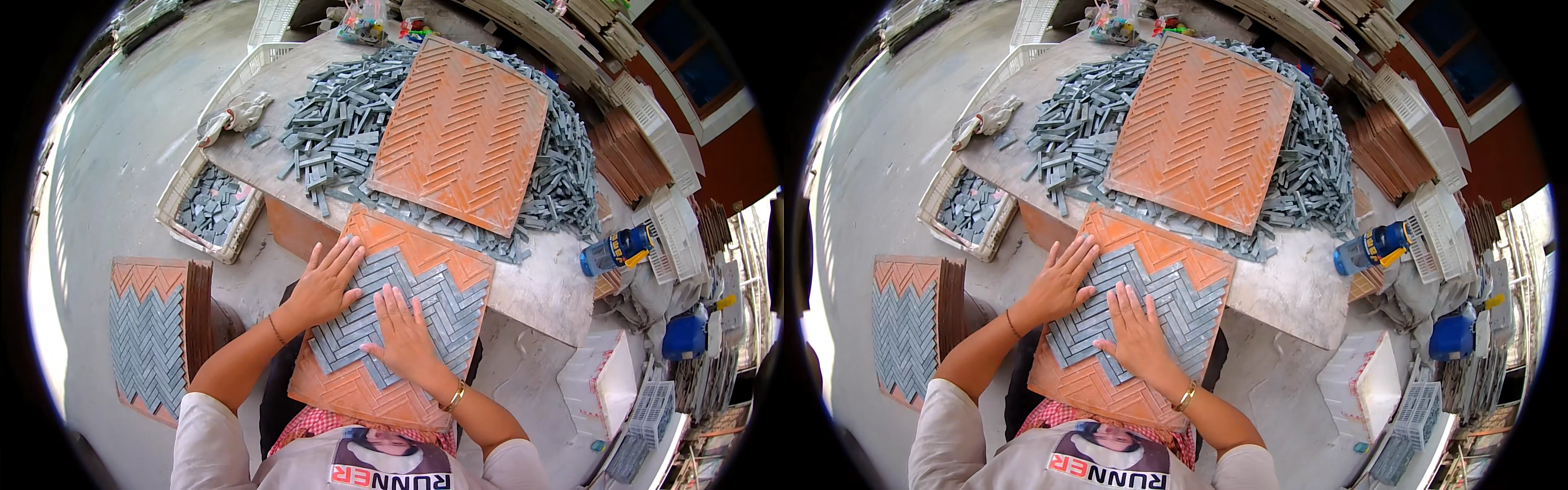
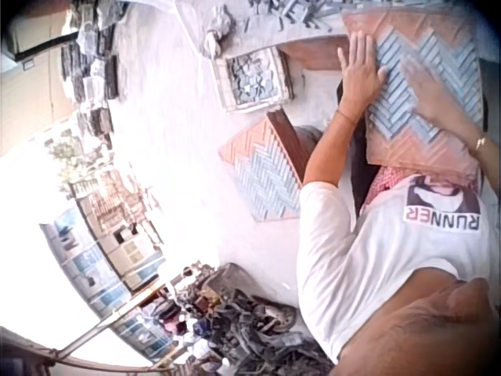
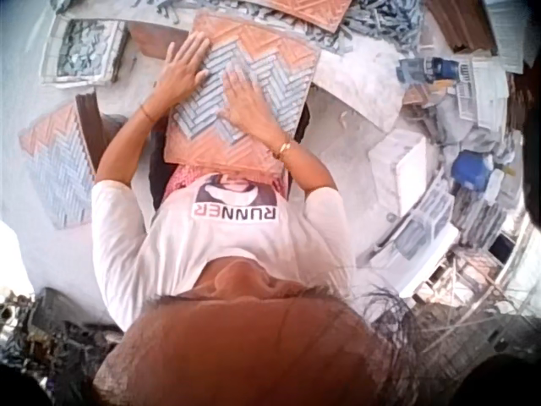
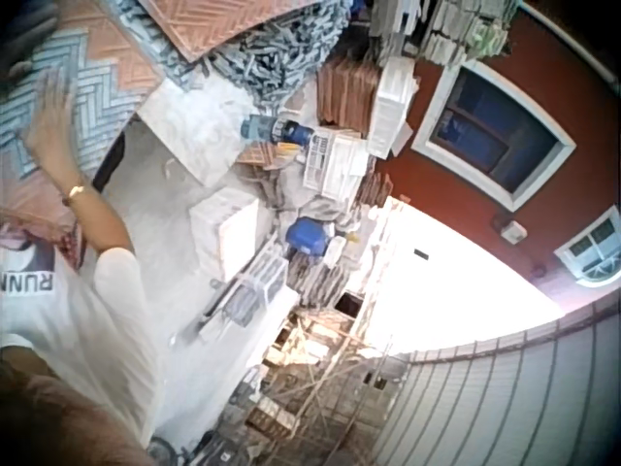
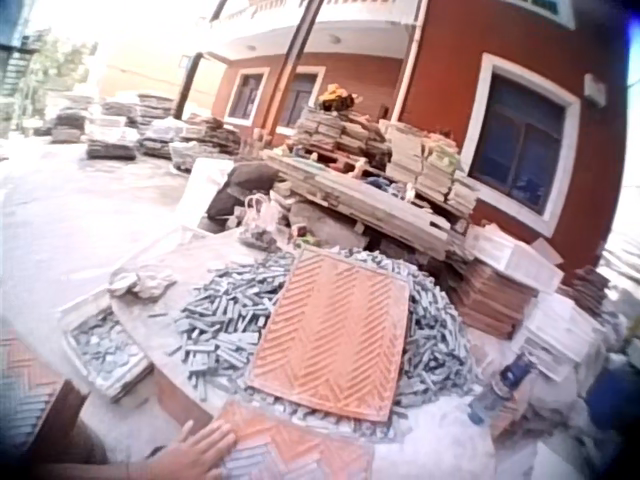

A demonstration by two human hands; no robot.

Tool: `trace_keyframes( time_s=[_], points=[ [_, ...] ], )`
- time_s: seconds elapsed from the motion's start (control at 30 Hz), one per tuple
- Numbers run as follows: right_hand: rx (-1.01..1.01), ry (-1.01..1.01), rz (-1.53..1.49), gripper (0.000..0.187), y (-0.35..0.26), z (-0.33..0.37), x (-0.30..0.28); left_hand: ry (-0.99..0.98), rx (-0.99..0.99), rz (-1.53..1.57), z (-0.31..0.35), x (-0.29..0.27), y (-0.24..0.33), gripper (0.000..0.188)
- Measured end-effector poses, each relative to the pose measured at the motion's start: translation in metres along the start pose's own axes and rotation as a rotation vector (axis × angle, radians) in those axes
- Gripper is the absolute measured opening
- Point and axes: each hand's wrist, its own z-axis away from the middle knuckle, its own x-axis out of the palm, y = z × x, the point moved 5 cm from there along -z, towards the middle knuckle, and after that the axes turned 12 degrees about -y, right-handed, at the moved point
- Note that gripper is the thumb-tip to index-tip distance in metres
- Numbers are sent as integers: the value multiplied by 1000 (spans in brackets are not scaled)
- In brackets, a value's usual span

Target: The person places small gray rectangular tiles by hand onto an orange board, arranging them in a herringbone pattern. The person flips the board to reveal the completed pattern and continues placing tiles on a second board.

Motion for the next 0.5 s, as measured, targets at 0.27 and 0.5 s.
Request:
trace_keyframes(
  time_s=[0.27, 0.5],
  points=[
    [-69, 41, 11, 91, -26, 0, -2, -20, -1, 21, 6, 0, 5, 72],
    [-56, 32, -178, 93, -19, -3, -11, 84, -15, -43, 14, -15, 13, 75]
  ],
)
